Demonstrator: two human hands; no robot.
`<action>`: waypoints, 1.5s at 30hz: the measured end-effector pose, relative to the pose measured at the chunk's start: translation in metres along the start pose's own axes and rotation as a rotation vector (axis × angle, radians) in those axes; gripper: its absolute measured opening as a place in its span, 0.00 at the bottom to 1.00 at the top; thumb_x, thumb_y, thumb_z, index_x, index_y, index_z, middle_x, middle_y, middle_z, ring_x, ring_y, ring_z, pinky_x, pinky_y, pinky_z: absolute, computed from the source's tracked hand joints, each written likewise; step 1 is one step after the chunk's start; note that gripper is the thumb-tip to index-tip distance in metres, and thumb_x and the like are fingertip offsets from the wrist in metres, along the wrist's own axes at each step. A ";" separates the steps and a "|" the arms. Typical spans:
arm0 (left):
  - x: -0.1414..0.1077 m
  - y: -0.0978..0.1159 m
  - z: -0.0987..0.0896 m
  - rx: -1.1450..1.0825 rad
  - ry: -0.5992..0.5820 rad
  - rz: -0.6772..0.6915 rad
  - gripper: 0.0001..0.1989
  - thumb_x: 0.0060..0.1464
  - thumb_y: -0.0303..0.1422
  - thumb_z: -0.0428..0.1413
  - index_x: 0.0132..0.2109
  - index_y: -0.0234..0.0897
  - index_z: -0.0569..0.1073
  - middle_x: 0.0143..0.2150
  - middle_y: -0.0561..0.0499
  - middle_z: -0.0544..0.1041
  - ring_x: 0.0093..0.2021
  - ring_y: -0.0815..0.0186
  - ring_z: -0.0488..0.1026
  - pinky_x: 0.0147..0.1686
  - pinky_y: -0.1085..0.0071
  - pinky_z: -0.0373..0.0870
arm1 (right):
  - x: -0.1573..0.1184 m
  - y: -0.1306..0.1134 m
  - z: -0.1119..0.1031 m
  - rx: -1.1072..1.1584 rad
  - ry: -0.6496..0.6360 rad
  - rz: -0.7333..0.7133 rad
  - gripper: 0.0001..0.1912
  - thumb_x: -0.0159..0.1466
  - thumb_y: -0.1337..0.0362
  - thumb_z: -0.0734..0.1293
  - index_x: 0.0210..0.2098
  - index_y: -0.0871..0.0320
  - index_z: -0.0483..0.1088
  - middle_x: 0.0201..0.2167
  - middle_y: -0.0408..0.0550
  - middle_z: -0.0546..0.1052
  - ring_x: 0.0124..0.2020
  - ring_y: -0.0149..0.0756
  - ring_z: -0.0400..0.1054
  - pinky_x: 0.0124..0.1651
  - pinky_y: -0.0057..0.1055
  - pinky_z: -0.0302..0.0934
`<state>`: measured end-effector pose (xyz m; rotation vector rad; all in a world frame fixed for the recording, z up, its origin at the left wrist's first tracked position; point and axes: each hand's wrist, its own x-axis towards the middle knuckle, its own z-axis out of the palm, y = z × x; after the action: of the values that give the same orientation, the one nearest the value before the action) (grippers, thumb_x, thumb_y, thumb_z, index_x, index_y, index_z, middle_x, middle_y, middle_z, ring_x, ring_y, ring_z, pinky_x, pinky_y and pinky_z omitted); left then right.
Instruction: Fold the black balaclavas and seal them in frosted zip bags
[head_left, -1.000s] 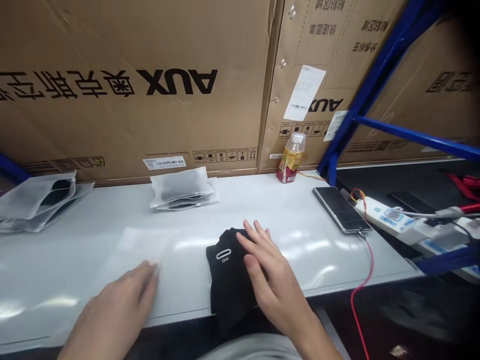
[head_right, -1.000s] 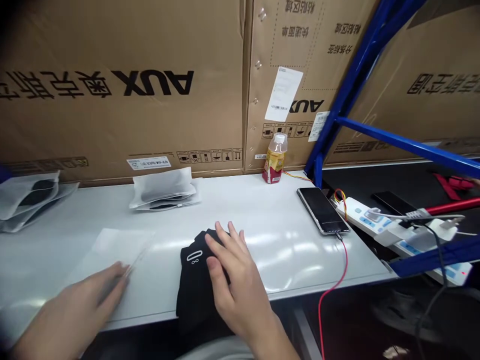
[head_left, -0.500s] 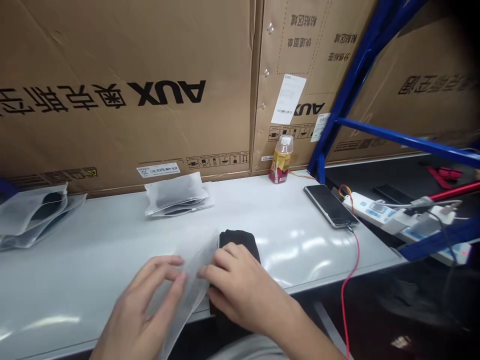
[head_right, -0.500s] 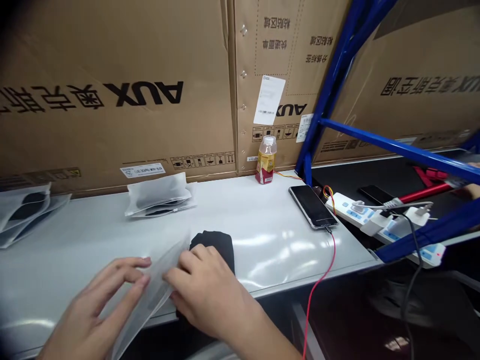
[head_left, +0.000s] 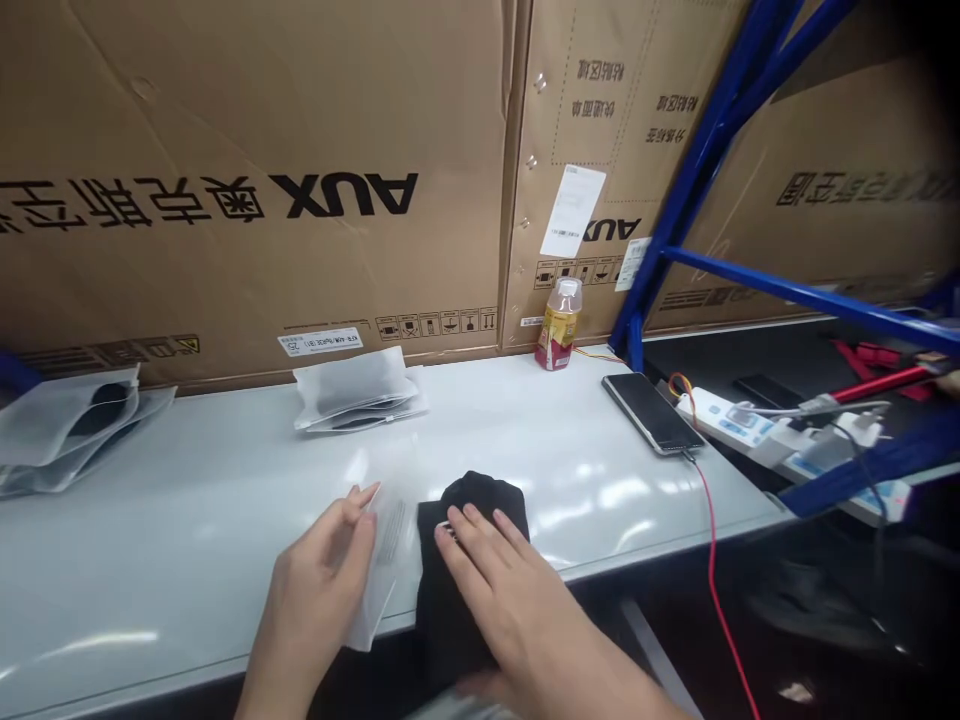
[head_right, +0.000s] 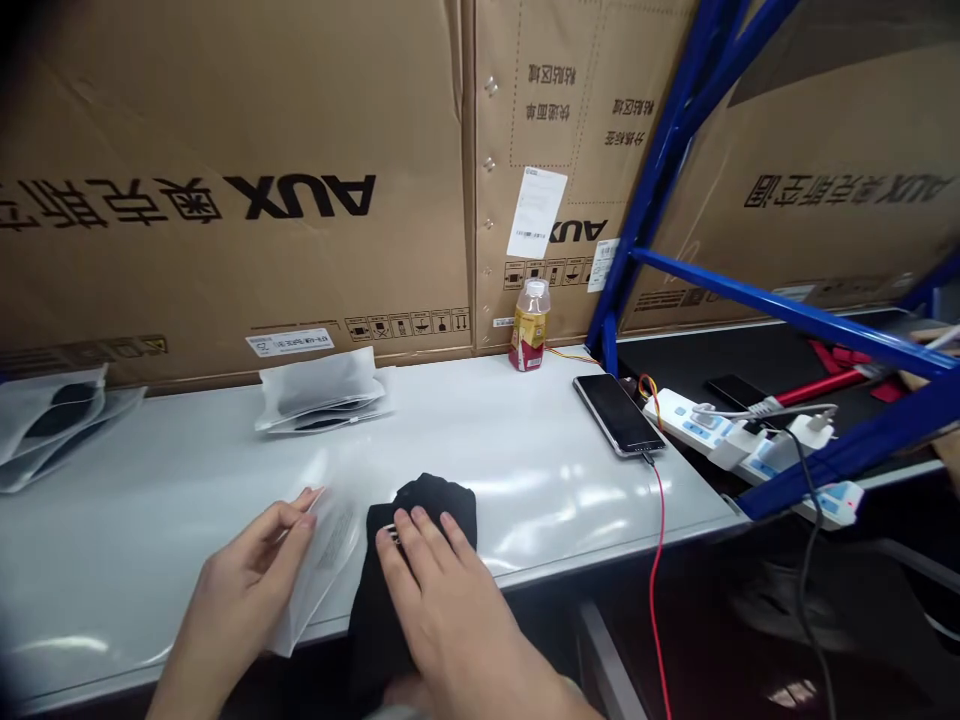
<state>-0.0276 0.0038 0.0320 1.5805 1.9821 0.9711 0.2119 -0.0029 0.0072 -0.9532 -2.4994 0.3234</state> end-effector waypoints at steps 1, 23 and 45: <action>0.000 0.002 0.001 0.017 0.002 -0.001 0.19 0.65 0.51 0.51 0.32 0.44 0.71 0.61 0.45 0.81 0.67 0.48 0.73 0.62 0.53 0.73 | -0.005 0.000 0.001 -0.046 0.019 -0.013 0.40 0.68 0.64 0.71 0.75 0.66 0.54 0.73 0.68 0.63 0.73 0.60 0.59 0.73 0.56 0.58; -0.006 0.025 0.020 -0.039 -0.010 0.136 0.19 0.68 0.47 0.50 0.32 0.43 0.70 0.65 0.44 0.77 0.66 0.50 0.73 0.41 0.66 0.82 | 0.013 0.006 -0.010 0.085 0.135 0.169 0.48 0.49 0.84 0.60 0.69 0.62 0.64 0.67 0.58 0.71 0.65 0.52 0.66 0.64 0.50 0.68; 0.003 0.035 0.032 -0.162 -0.201 0.207 0.18 0.67 0.49 0.54 0.33 0.44 0.75 0.69 0.49 0.74 0.77 0.49 0.56 0.72 0.45 0.61 | 0.038 0.023 -0.046 0.256 -0.241 0.049 0.17 0.74 0.58 0.63 0.59 0.46 0.75 0.76 0.47 0.59 0.78 0.57 0.46 0.71 0.64 0.54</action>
<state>0.0176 0.0193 0.0371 1.7410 1.5896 0.9790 0.2220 0.0422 0.0510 -0.9168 -2.5660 0.7965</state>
